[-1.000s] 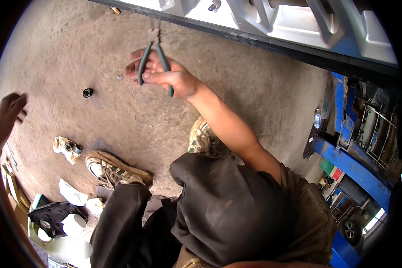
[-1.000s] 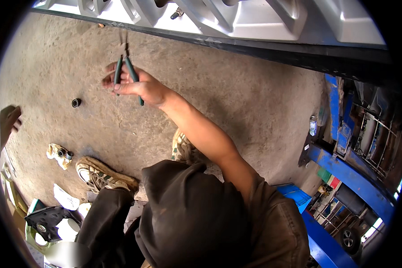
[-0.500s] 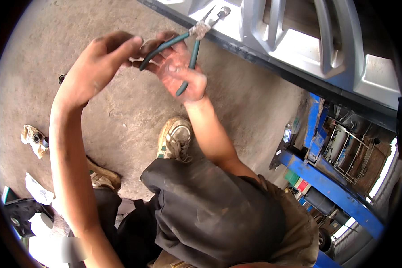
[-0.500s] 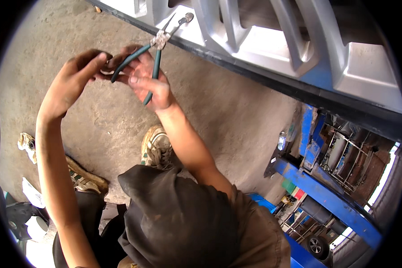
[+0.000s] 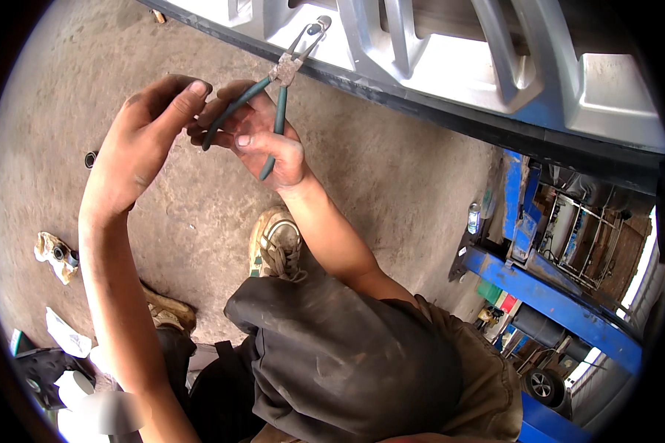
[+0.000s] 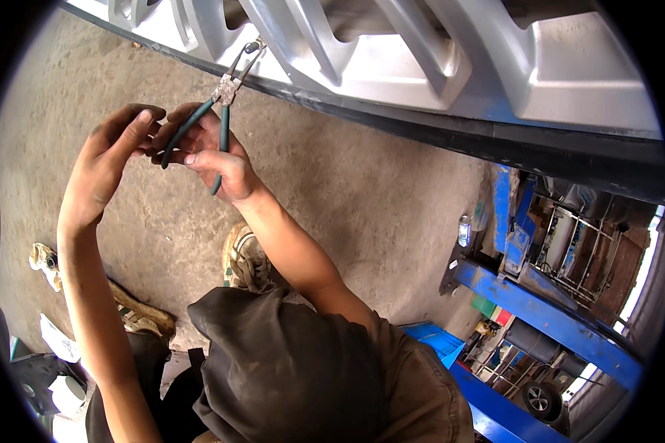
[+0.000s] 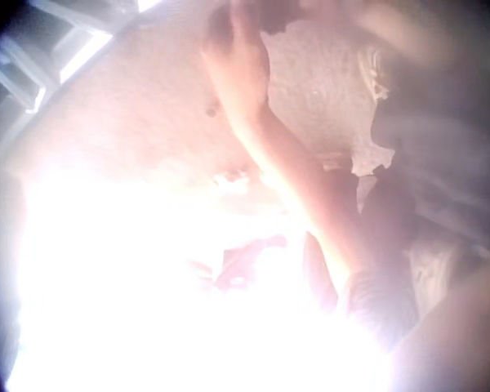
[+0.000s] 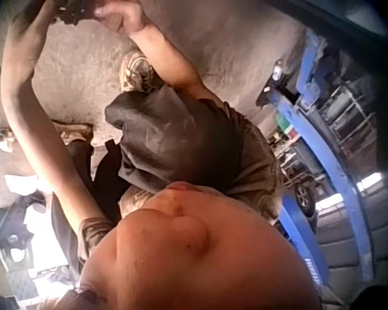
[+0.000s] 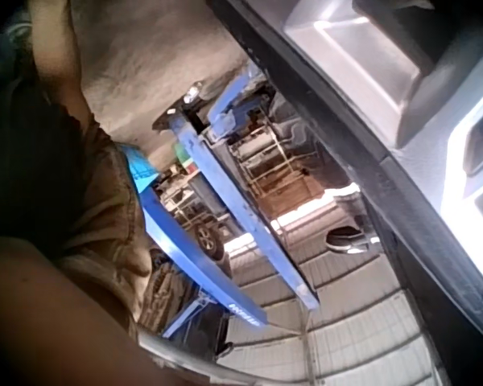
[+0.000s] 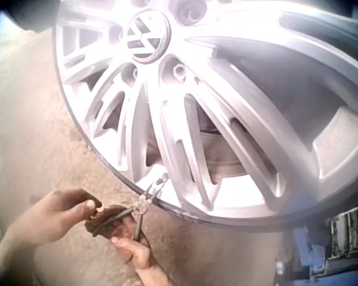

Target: The person uses pliers to grip and unscrew a wheel lock nut from a car wheel. They remove the nut and place it on the floor, then repeat the process for a second wheel lock nut on the same wheel.

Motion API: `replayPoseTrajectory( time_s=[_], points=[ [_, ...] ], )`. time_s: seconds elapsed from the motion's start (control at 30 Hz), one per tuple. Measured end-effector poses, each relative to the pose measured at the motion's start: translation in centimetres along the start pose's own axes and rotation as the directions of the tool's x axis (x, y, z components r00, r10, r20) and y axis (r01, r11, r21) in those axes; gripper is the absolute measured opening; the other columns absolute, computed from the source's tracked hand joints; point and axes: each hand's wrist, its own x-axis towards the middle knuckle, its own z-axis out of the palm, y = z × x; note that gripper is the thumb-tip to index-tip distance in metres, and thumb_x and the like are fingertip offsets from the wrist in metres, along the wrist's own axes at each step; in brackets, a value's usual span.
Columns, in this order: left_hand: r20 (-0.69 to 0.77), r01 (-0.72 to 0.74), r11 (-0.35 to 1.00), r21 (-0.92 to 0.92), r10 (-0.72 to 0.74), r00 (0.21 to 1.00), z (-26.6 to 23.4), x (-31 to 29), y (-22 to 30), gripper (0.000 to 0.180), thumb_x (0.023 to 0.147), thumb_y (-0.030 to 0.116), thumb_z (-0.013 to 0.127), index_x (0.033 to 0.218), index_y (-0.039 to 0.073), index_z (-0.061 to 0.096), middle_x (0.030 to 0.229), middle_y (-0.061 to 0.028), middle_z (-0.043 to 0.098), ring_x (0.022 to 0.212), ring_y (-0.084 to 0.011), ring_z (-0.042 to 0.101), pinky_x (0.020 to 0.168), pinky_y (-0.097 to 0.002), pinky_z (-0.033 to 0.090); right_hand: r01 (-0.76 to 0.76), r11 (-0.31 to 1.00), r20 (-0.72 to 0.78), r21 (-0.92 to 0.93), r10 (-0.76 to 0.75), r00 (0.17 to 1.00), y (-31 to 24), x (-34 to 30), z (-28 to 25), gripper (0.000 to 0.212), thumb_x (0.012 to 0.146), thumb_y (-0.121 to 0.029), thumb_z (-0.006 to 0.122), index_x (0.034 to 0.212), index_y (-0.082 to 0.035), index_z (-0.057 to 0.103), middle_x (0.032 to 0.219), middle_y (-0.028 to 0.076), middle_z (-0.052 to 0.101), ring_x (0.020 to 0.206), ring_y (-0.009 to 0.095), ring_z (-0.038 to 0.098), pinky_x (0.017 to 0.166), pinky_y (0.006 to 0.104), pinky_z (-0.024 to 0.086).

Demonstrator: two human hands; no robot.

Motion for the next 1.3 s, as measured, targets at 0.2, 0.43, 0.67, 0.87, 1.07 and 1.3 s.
replayPoseTrajectory(
  time_s=[0.2, 0.43, 0.67, 0.87, 1.07, 1.3],
  points=[
    [-0.061, 0.024, 0.998, -0.054, -0.027, 0.998, 0.1, 0.2, -0.7, 0.043, 0.099, 0.035, 0.054, 0.120, -0.002, 0.062, 0.102, -0.0090, 0.067, 0.094, -0.0153, 0.061, 0.090, -0.0283, 0.044, -0.006, 1.000, -0.021, 0.004, 0.006, 1.000, 0.0, 0.3, 0.6, 0.059, 0.074, -0.009, 0.053, 0.130, -0.002, 0.039, 0.120, 0.015, 0.055, 0.114, 0.029, 0.057, 0.096, 0.0459, 0.049],
    [-0.071, 0.036, 0.997, -0.067, -0.041, 0.997, 0.2, 0.5, -1.3, 0.045, 0.100, 0.037, 0.052, 0.118, -0.002, 0.062, 0.101, -0.0082, 0.068, 0.092, -0.0147, 0.061, 0.087, -0.0275, 0.044, 0.002, 0.999, -0.027, -0.045, -0.003, 1.000, -0.2, 0.2, 0.7, 0.057, 0.074, -0.010, 0.052, 0.129, -0.002, 0.040, 0.117, 0.016, 0.057, 0.111, 0.028, 0.059, 0.095, 0.0431, 0.049],
    [-0.073, 0.041, 0.993, -0.109, -0.049, 0.996, 0.4, 0.8, -1.2, 0.055, 0.096, 0.047, 0.054, 0.114, -0.004, 0.065, 0.094, -0.0105, 0.067, 0.089, -0.0186, 0.061, 0.087, -0.0308, 0.046, -0.001, 0.999, -0.037, -0.047, 0.000, 0.999, -0.1, 0.3, 0.3, 0.055, 0.074, -0.010, 0.051, 0.127, -0.002, 0.041, 0.114, 0.016, 0.060, 0.108, 0.027, 0.060, 0.093, 0.0410, 0.049],
    [-0.076, 0.045, 0.994, -0.102, -0.052, 0.996, 0.7, 0.9, -1.5, 0.058, 0.097, 0.051, 0.053, 0.112, -0.004, 0.065, 0.091, -0.0090, 0.067, 0.087, -0.0169, 0.060, 0.084, -0.0299, 0.046, 0.002, 1.000, -0.021, -0.019, -0.002, 1.000, -0.1, 0.1, 0.6, 0.053, 0.075, -0.009, 0.051, 0.127, -0.002, 0.041, 0.114, 0.016, 0.060, 0.108, 0.027, 0.060, 0.094, 0.0413, 0.048],
    [-0.095, 0.038, 0.992, -0.118, -0.049, 0.994, 1.3, 0.8, -0.8, 0.060, 0.098, 0.053, 0.049, 0.110, -0.003, 0.065, 0.086, -0.0063, 0.064, 0.082, -0.0146, 0.057, 0.079, -0.0280, 0.046, -0.011, 0.999, -0.033, 0.041, 0.012, 0.999, -0.2, 0.2, 0.9, 0.050, 0.076, -0.007, 0.049, 0.126, -0.003, 0.041, 0.112, 0.015, 0.059, 0.107, 0.028, 0.060, 0.094, 0.0424, 0.048],
    [-0.117, 0.024, 0.988, -0.152, -0.042, 0.992, 1.8, 0.5, 0.0, 0.061, 0.099, 0.055, 0.046, 0.108, -0.003, 0.065, 0.078, -0.0042, 0.060, 0.075, -0.0121, 0.055, 0.073, -0.0269, 0.045, -0.056, 0.989, -0.057, 0.136, 0.064, 0.996, -0.1, 0.0, 1.5, 0.040, 0.074, -0.015, 0.052, 0.113, -0.008, 0.043, 0.100, 0.009, 0.052, 0.099, 0.027, 0.055, 0.093, 0.0456, 0.045]
  ],
)
